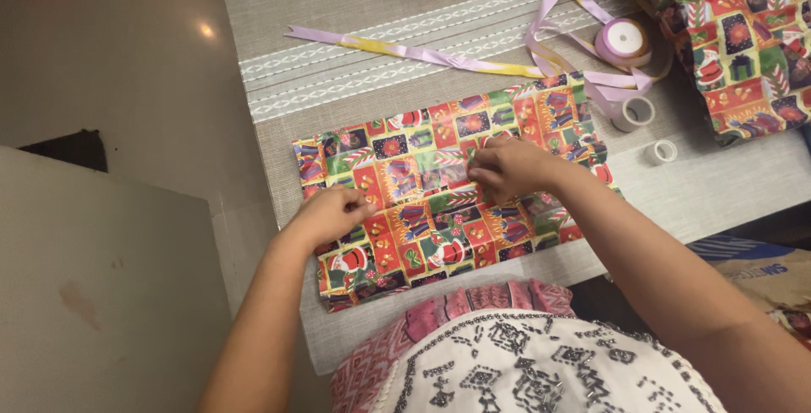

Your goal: The person folds a sheet of colorful wrapping paper around a rectangular item on a table, repeatedly adjusting and smoothing the edges. They use clear tape to secure the folds and continue refining the wrap. The process involves multiple adjustments to align the paper neatly.

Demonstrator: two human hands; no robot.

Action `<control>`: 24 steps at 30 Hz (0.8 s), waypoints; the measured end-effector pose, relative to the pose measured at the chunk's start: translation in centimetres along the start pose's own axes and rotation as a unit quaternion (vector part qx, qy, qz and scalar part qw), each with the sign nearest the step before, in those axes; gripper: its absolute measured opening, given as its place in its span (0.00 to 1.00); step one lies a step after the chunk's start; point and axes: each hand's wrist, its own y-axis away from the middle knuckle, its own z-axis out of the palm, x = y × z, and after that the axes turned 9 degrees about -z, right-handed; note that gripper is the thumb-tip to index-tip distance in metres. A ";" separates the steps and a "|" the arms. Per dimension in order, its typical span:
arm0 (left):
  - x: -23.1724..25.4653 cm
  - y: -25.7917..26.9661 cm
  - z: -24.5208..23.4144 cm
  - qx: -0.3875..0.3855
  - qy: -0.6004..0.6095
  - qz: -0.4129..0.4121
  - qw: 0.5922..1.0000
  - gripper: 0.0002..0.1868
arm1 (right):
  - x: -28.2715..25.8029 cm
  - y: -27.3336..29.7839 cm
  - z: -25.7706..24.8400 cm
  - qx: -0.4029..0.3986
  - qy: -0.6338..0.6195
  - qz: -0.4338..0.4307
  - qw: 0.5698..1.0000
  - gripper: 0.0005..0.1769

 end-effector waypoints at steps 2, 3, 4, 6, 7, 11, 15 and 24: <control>-0.5 -0.4 0.3 -0.002 0.014 0.006 1.000 0.18 | 0.3 -0.1 -0.3 -0.024 -0.054 0.083 0.995 0.15; -0.6 -0.6 0.5 -0.002 0.026 0.015 1.000 0.19 | 0.4 -0.1 -0.6 -0.035 -0.058 0.076 0.995 0.14; -0.8 -0.8 0.6 -0.003 0.038 0.023 0.999 0.19 | 0.4 -0.2 -0.8 -0.046 -0.062 0.069 0.995 0.13; -1.1 -1.0 0.7 0.003 0.059 0.020 0.998 0.20 | 0.2 -0.5 -1.3 -0.064 -0.105 0.104 0.987 0.12; -1.3 -0.8 0.9 0.008 0.069 0.008 0.998 0.21 | 0.0 -0.6 -1.5 -0.073 -0.144 0.147 0.976 0.12; -0.7 0.9 3.4 0.339 -0.113 0.092 0.929 0.27 | -0.6 -0.7 -2.2 0.003 -0.141 0.113 0.984 0.12; 2.3 4.0 9.9 0.393 -0.112 0.162 0.898 0.32 | -0.7 -1.1 -3.3 0.004 -0.171 0.111 0.979 0.18; 3.6 5.3 11.1 0.277 -0.124 0.189 0.934 0.34 | 2.0 -6.6 -4.3 0.025 -0.004 0.141 0.990 0.14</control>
